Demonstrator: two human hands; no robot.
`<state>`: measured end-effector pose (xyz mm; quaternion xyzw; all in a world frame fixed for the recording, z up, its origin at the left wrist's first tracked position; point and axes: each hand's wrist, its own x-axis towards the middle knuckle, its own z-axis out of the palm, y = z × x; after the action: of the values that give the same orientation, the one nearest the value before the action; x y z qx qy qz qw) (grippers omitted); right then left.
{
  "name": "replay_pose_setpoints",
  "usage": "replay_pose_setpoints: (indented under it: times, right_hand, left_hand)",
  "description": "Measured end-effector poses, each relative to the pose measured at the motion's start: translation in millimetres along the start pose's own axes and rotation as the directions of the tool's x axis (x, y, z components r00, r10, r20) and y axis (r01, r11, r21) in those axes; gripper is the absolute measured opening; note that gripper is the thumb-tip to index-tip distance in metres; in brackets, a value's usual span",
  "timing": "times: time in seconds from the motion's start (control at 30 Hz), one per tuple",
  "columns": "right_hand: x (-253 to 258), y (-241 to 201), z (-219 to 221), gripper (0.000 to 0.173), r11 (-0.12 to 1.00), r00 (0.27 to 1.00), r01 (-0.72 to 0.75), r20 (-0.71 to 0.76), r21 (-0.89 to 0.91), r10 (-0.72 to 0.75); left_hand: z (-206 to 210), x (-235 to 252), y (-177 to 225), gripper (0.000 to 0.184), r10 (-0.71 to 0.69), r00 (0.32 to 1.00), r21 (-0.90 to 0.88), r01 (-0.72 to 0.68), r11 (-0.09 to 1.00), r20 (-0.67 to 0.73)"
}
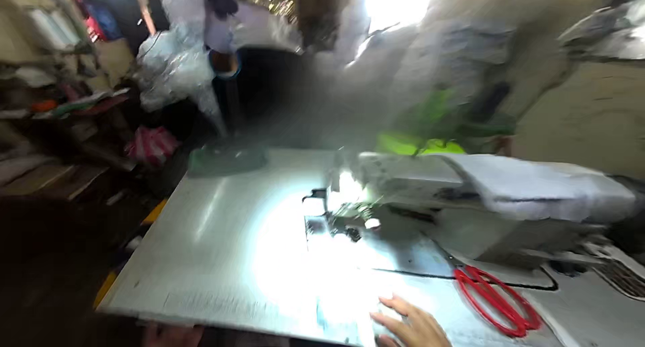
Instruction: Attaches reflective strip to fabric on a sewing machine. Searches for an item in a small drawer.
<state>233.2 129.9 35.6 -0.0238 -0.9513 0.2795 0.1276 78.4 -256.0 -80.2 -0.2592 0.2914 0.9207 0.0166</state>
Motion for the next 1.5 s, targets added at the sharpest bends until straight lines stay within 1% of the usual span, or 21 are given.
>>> replay_pose_setpoints:
  times: [0.03,0.07,0.1,0.13,0.27,0.37,0.43,0.57,0.7,0.8,0.83,0.87,0.9,0.93,0.97,1.0,1.03,1.1,1.27,1.4,1.5]
  right_hand:
    - [1.3,1.2,2.2,0.026,1.000,0.999,0.022,0.032,-0.001,-0.022]
    - [3.6,1.0,4.6,0.026,0.999,0.997,0.051,0.059,-0.002,-0.051]
    - [6.7,-0.5,7.1,0.026,0.996,0.993,0.084,0.080,0.003,-0.084]
    - [10.5,-3.7,9.2,0.025,0.994,0.989,0.109,0.103,0.011,-0.110]
    - [27.1,-22.7,21.8,0.025,0.976,0.964,0.202,0.156,0.086,-0.214]
    - [34.2,-45.9,40.3,0.022,0.952,0.933,0.287,0.193,0.106,-0.303]
    - [39.9,-67.8,56.0,0.021,0.922,0.893,0.365,0.232,0.128,-0.385]
    - [50.0,-104.7,86.8,0.021,0.852,0.800,0.502,0.296,0.146,-0.522]
    - [54.4,-128.2,115.3,0.022,0.799,0.728,0.579,0.341,0.159,-0.595]
    - [51.9,-140.2,128.3,0.022,0.780,0.685,0.600,0.391,0.175,-0.615]
    - [50.8,-142.9,131.3,0.023,0.779,0.674,0.602,0.412,0.175,-0.613]
    - [49.9,-144.8,134.0,0.023,0.782,0.665,0.597,0.434,0.179,-0.607]
    - [49.4,-145.7,136.7,0.023,0.784,0.659,0.592,0.449,0.185,-0.603]
    - [49.0,-146.0,139.8,0.023,0.785,0.656,0.589,0.455,0.191,-0.602]
    - [48.7,-146.4,142.5,0.023,0.786,0.653,0.587,0.460,0.195,-0.602]
    - [48.4,-147.4,145.1,0.023,0.785,0.650,0.589,0.463,0.194,-0.602]
    - [48.3,-148.9,148.0,0.023,0.782,0.648,0.593,0.462,0.192,-0.606]
    - [48.1,-153.2,153.6,0.023,0.771,0.637,0.609,0.465,0.187,-0.615]
    - [50.2,-164.6,159.3,0.022,0.764,0.638,0.624,0.458,0.163,-0.619]
    - [52.1,-169.2,168.4,0.022,0.760,0.652,0.637,0.434,0.130,-0.622]
    - [55.2,-183.7,183.9,0.023,0.719,0.638,0.690,0.402,0.081,-0.657]
  left_hand:
    - [11.5,-6.5,0.9,0.070,-0.017,0.991,0.008,0.019,1.000,-0.132]
    - [17.9,-9.5,1.9,0.072,-0.028,0.972,-0.011,0.026,1.000,-0.232]
    - [17.8,-11.6,3.2,0.073,-0.040,0.958,-0.037,0.030,0.999,-0.284]
    - [13.4,-14.8,4.9,0.074,-0.054,0.951,-0.072,0.034,0.997,-0.303]
    - [-8.9,-30.5,9.4,0.075,-0.112,0.963,-0.154,0.076,0.985,-0.245]
    - [-15.0,-34.7,12.6,0.073,-0.141,0.964,-0.157,0.107,0.982,-0.227]
    - [-20.1,-37.0,14.6,0.073,-0.138,0.962,-0.134,0.109,0.985,-0.234]
    - [-36.2,-47.7,16.2,0.073,-0.163,0.966,-0.140,0.136,0.981,-0.201]
    - [-35.2,-47.5,20.6,0.071,-0.169,0.963,-0.142,0.141,0.980,-0.208]
    - [-31.7,-50.0,22.3,0.070,-0.138,0.965,-0.116,0.114,0.987,-0.225]
    - [-32.0,-51.9,23.2,0.073,-0.109,0.972,-0.100,0.090,0.991,-0.208]
    - [-33.4,-54.6,24.4,0.077,-0.068,0.985,-0.074,0.057,0.996,-0.159]
    - [-35.8,-56.6,25.4,0.080,-0.020,0.995,-0.035,0.017,0.999,-0.102]
    - [-39.9,-58.4,25.7,0.079,0.027,0.999,0.018,-0.026,0.999,-0.039]
    - [-44.1,-60.1,25.7,0.073,0.062,0.998,0.073,-0.063,0.995,0.009]
    - [-47.6,-60.8,25.7,0.067,0.077,0.997,0.112,-0.080,0.991,0.030]
    - [-48.3,-61.1,26.8,0.062,0.080,0.997,0.144,-0.080,0.986,0.012]
    - [-48.6,-60.5,30.9,0.065,0.062,0.998,0.177,-0.057,0.983,-0.027]
    - [-57.7,-68.3,42.0,0.073,0.017,0.999,0.209,-0.009,0.978,-0.035]
    - [-69.4,-76.0,45.6,0.076,-0.014,1.000,0.179,0.014,0.984,-0.004]
    - [-72.8,-77.4,44.5,0.074,-0.014,1.000,0.172,0.010,0.985,0.026]
